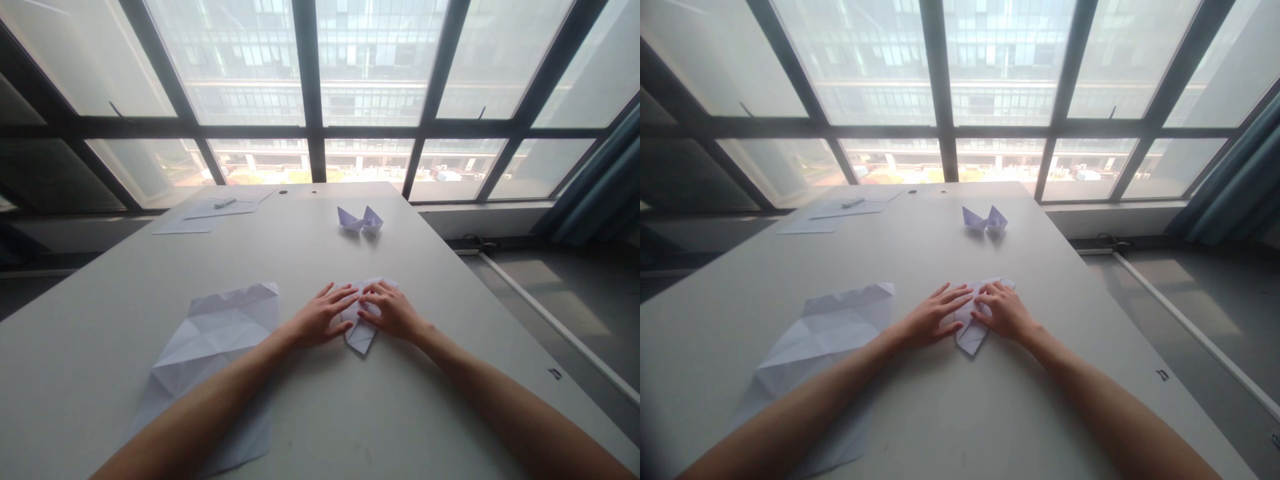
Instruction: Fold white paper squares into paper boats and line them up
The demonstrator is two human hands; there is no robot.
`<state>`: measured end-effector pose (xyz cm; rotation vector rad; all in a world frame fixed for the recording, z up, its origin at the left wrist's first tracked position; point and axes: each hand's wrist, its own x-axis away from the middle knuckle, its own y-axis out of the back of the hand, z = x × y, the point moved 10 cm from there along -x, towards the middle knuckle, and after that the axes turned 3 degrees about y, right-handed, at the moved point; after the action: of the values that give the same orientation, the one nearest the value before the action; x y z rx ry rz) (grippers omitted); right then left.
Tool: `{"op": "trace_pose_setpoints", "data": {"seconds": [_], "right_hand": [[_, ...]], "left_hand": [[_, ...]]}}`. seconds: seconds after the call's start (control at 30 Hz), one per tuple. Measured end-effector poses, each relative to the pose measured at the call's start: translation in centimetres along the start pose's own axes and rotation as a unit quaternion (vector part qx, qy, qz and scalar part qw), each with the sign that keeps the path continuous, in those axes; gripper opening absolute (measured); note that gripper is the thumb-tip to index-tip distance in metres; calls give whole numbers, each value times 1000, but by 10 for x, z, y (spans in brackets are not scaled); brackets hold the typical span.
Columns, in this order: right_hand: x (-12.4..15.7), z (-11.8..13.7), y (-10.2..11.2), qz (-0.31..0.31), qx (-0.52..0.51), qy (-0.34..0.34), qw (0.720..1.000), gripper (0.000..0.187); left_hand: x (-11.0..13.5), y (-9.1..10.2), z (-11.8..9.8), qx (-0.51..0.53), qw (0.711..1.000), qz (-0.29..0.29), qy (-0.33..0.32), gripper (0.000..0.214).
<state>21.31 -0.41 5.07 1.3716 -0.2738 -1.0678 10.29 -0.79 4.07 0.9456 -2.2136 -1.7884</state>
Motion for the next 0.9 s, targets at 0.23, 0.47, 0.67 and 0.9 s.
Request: {"op": "trace_pose_setpoints", "data": {"seconds": [0.23,0.47,0.67,0.9], "right_hand": [[1,-10,-1,-2,25,-40,999,27],[1,-8,-3,-10,-25,0,1000,25],[2,-13,-4,-2,-9,8,1000,24],[2,-14,-7,-1,-27,28,999,24]], "left_hand": [[-1,2,15,10,997,-32,66,29],[3,2,39,-16,988,-52,143,34],[5,-2,42,-15,989,-52,135,57],[4,6,37,-1,990,-88,109,38]]}}
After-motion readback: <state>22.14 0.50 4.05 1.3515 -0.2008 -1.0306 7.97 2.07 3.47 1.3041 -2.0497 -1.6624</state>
